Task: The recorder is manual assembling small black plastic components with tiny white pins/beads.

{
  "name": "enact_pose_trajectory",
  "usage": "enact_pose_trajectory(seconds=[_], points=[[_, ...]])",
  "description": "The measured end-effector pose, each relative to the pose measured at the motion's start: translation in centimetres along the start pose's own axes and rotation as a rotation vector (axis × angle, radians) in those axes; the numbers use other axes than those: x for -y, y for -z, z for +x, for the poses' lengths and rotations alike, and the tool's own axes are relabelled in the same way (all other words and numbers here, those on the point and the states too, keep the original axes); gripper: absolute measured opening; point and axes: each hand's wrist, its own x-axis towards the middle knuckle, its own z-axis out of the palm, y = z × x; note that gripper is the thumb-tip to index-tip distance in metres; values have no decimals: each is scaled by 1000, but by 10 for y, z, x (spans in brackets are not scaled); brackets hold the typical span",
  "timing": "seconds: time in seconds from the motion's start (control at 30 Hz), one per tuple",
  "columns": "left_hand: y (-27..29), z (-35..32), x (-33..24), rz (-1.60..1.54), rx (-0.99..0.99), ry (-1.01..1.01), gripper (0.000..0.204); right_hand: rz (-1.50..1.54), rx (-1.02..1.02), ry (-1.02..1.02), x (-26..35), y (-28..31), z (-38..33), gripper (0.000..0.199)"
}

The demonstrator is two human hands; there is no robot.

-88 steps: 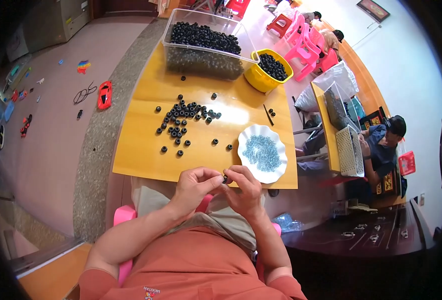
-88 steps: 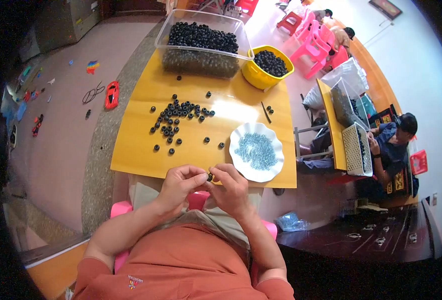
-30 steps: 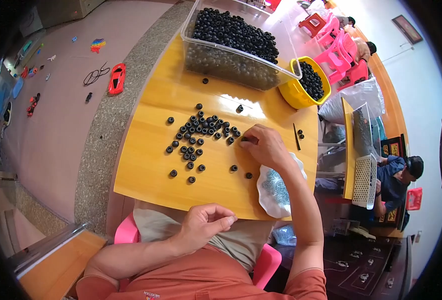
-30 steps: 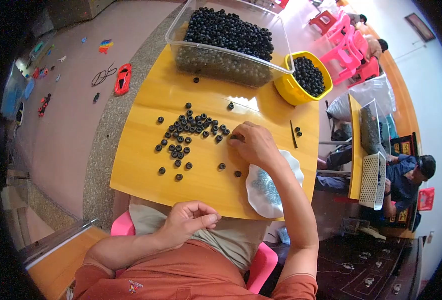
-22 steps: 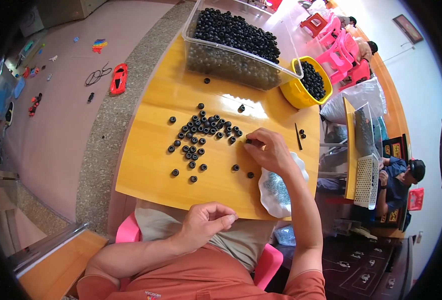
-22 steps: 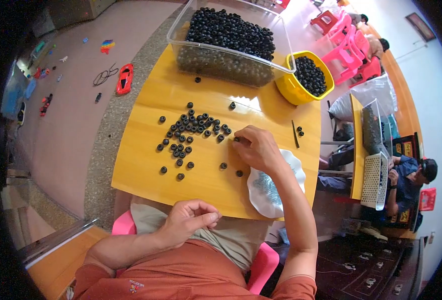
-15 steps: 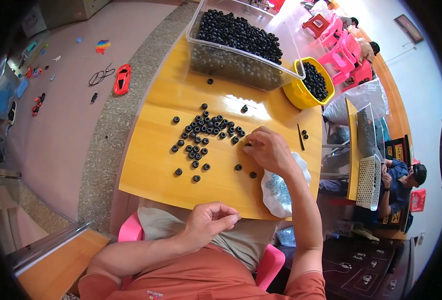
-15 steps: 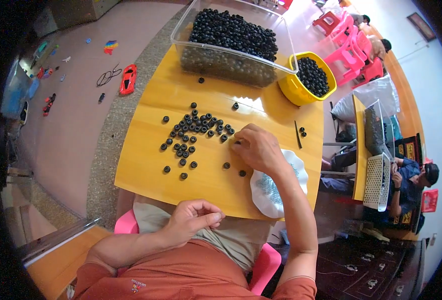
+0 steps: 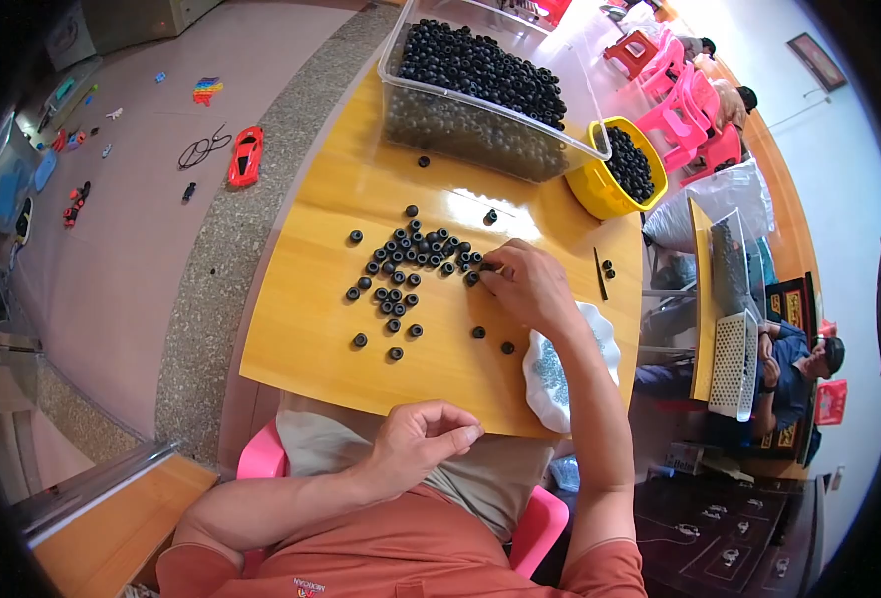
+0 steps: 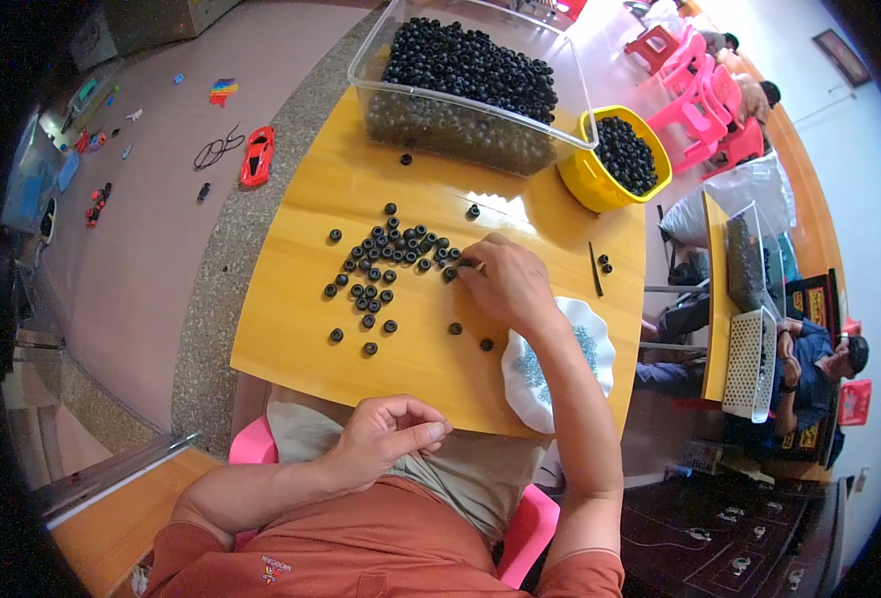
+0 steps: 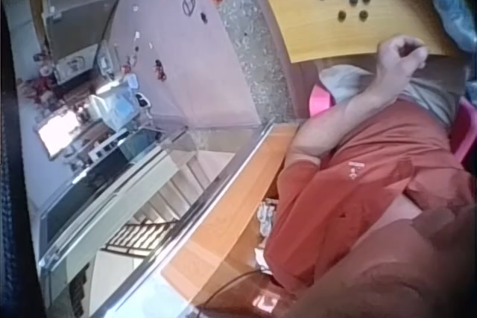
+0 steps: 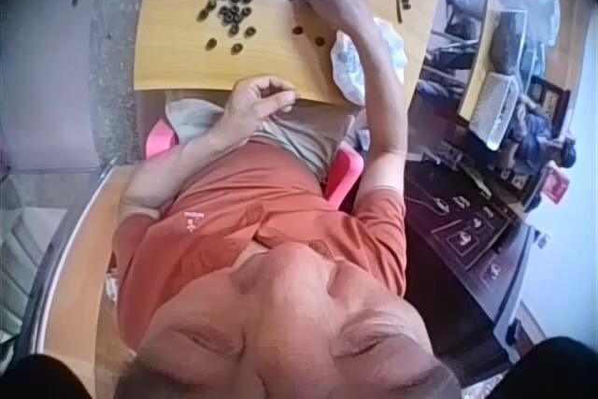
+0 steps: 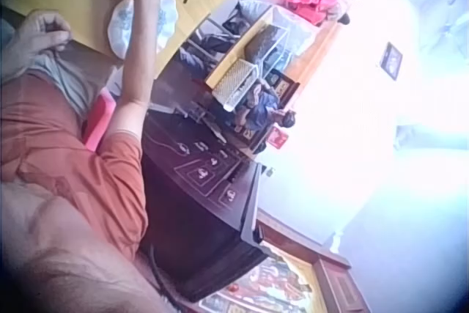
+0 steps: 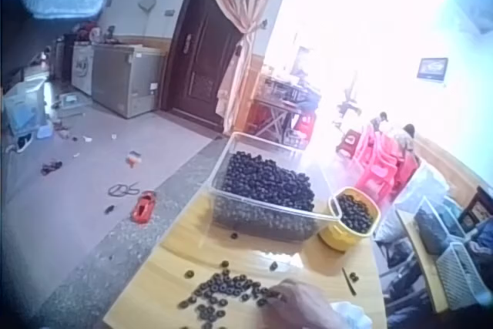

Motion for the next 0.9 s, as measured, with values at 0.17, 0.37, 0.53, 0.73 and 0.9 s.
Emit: enact_pose_trajectory(seconds=[0.17, 0.37, 0.53, 0.73, 0.9], points=[[-1, 0, -1, 9, 0, -5, 16, -28, 30, -2, 0, 2, 0, 21], [-1, -1, 2, 17, 0, -13, 15, 18, 76, -47, 5, 4, 0, 24], [-1, 0, 1, 42, 3, -17, 15, 73, -75, 50, 0, -7, 4, 29], [3, 0, 4, 74, 32, -29, 15, -5, -65, 84, -1, -12, 8, 23], [2, 0, 1, 73, 27, -40, 15, -59, -177, 146, -3, -15, 1, 16]])
